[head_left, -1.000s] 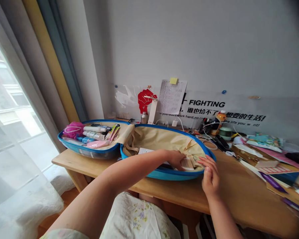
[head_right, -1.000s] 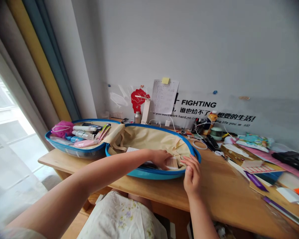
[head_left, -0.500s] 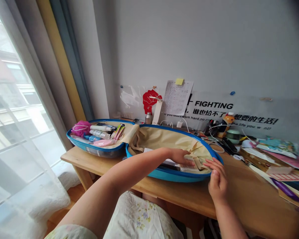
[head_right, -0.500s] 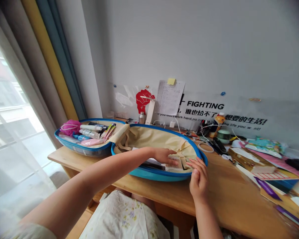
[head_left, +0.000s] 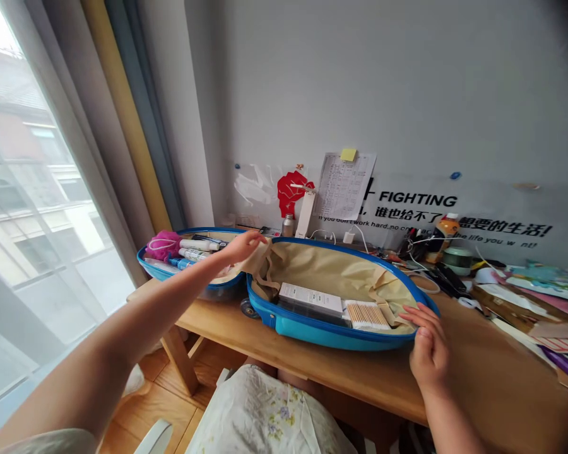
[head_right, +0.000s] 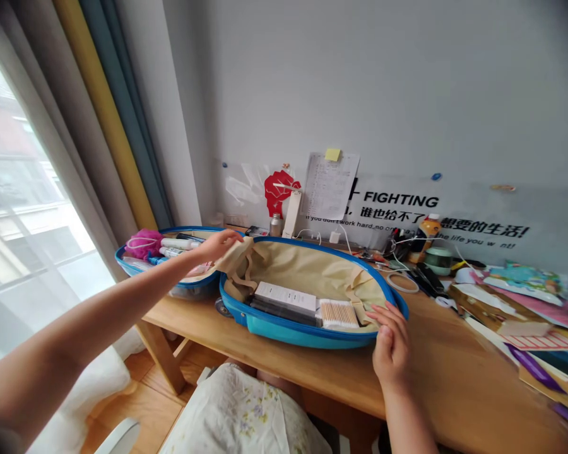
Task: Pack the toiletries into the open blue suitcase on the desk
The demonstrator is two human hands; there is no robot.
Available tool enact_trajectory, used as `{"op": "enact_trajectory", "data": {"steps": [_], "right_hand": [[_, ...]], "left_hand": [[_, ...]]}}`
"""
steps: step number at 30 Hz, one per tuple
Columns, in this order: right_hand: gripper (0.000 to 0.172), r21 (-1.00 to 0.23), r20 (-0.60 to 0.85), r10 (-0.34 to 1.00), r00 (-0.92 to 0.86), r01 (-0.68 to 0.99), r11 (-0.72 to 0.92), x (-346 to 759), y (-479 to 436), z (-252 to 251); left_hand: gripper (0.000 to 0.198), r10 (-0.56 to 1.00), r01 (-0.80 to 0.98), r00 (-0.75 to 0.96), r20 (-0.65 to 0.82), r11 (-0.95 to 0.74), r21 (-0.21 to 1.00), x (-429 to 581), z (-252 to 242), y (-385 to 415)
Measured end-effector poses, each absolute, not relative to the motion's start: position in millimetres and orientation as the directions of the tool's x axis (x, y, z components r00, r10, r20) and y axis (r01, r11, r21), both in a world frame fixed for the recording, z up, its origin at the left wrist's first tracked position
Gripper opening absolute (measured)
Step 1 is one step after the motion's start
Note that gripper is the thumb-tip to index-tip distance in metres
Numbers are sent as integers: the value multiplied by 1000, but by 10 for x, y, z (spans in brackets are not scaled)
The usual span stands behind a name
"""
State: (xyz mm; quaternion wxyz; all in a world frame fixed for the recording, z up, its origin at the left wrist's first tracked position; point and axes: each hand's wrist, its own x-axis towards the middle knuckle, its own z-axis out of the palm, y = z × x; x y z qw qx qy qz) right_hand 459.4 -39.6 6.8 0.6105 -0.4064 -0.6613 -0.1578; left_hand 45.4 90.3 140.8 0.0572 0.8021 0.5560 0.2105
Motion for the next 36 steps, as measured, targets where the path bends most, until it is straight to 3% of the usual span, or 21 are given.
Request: {"op": "enact_trajectory", "data": {"steps": [3, 7, 16, 30, 36], "right_hand": [[41, -306, 931, 354, 94, 731, 609, 4589, -399, 75], [39, -289, 936, 343, 80, 734, 615, 4587, -407, 72], [42, -317, 929, 353, 113, 738, 596, 4589, -392, 49], [40, -313, 928, 359, 102, 735, 602, 4595, -388, 35], [37, -289, 936, 342, 82, 735, 614, 4595, -389, 28]], "left_hand": [[56, 958, 949, 120, 259, -187, 254, -247, 1394, 988], [60, 983, 993, 41, 180, -59, 99, -922, 1339, 983], [57, 988, 974, 156, 2, -154, -167, -1196, 1130, 948], [46, 968, 928, 250, 9, -237, -288, -1110, 1193, 860], [47, 915, 908, 370, 159, -321, -269, -671, 1562, 835]]}}
